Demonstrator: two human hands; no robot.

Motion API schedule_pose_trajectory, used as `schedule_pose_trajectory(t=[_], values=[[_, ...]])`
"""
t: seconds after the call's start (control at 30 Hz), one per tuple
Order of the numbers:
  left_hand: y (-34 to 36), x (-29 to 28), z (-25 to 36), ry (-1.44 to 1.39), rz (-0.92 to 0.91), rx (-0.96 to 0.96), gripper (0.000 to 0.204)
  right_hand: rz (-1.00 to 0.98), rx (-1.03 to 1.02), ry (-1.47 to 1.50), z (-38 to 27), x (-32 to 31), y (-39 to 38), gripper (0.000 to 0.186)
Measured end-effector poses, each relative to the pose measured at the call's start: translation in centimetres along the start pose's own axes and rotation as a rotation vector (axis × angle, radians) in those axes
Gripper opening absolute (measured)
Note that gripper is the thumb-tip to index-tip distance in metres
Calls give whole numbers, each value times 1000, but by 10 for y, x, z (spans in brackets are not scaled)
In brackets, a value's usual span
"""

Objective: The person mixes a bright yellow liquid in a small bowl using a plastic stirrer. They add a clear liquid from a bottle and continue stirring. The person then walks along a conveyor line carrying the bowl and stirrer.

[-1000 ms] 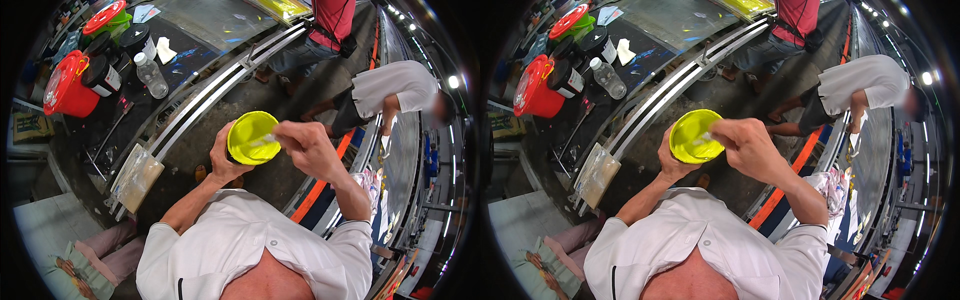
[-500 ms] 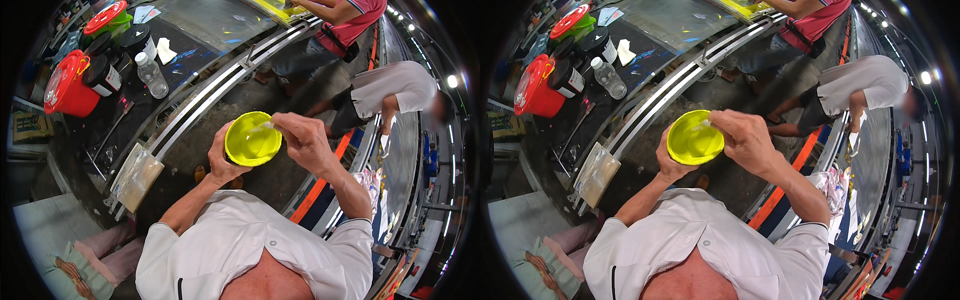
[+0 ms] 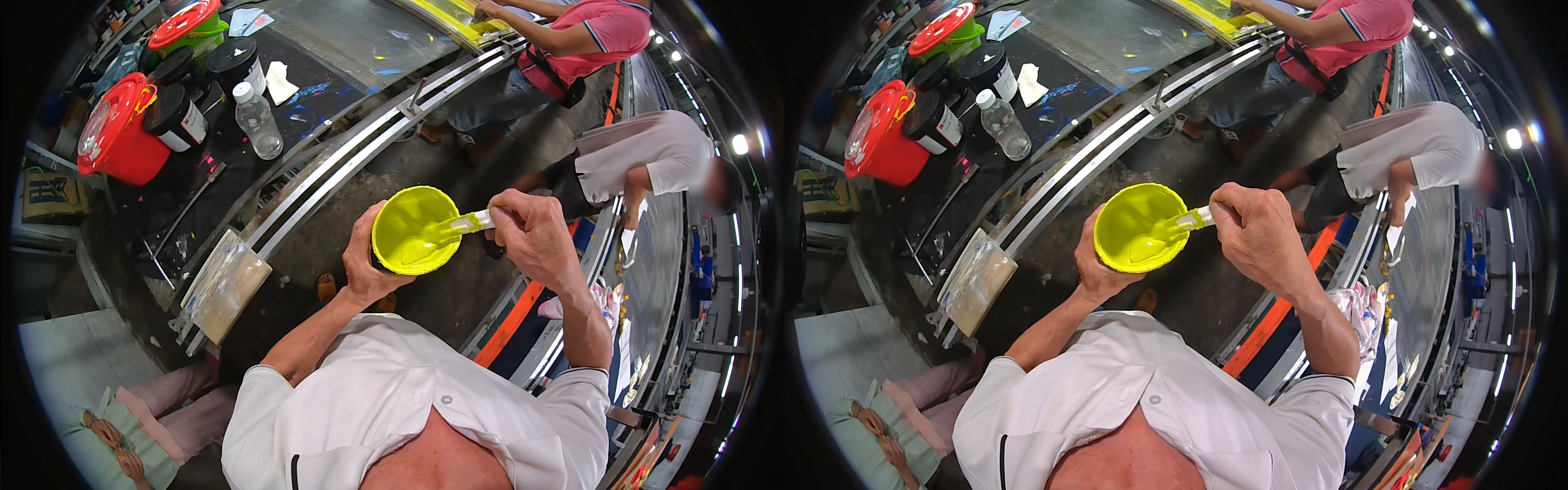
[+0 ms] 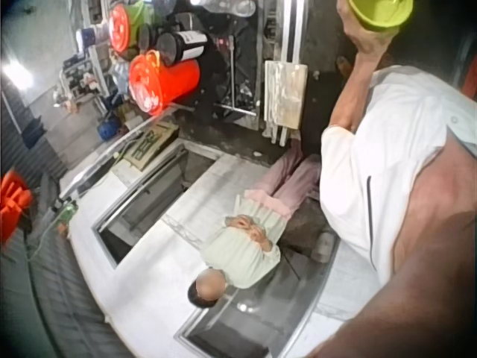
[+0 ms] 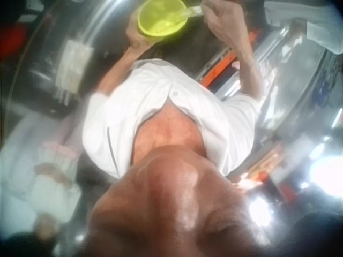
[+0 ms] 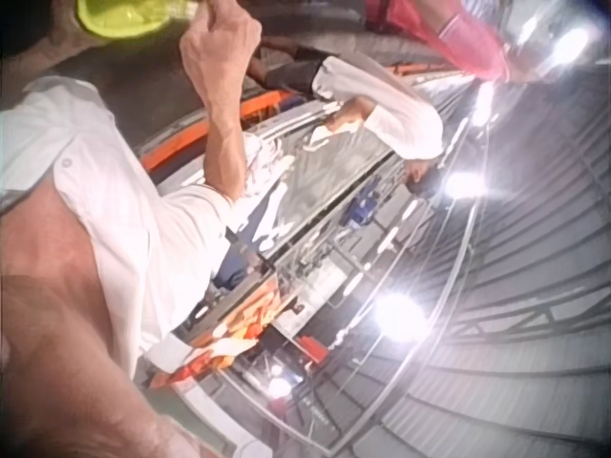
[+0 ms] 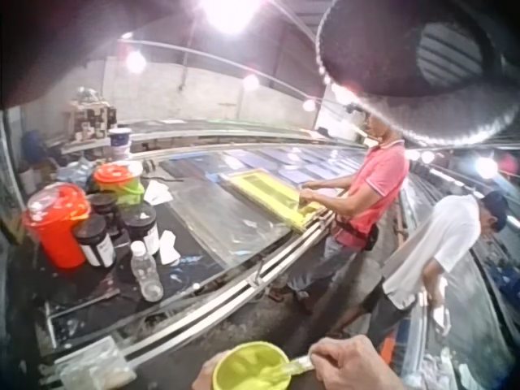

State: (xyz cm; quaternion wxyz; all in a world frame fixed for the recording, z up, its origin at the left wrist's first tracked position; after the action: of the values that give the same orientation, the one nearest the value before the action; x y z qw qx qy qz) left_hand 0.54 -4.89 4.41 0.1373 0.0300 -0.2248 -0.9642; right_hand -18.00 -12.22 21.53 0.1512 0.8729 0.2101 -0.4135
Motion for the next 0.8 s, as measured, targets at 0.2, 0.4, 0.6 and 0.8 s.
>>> schedule_pose_trajectory(t=[0.2, 0.4, 0.6, 0.8], values=[[-6, 7, -2, 15, -75, -46, 100, 62, -189, -134, -19, 14, 26, 9], [-4, 0, 1, 13, -63, -33, 98, -356, -561, 1, -61, 31, 7, 26], [-1, 6, 4, 21, -98, -68, 97, -151, -502, -174, -40, 13, 21, 34], [5, 13, -6, 47, -91, -94, 95, -162, -741, -125, -42, 18, 5, 40]])
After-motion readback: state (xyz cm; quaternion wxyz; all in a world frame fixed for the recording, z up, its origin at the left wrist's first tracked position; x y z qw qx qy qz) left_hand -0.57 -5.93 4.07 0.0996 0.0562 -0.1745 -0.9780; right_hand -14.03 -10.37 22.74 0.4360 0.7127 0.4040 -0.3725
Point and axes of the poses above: each hand's wrist, its own y-axis towards the middle knuckle, its own x-axis out of the palm, z = x × y, the point moved 7 cm from there along y, towards the middle knuckle, and after that the axes turned 8 degrees about -x, right-handed, at the moved point
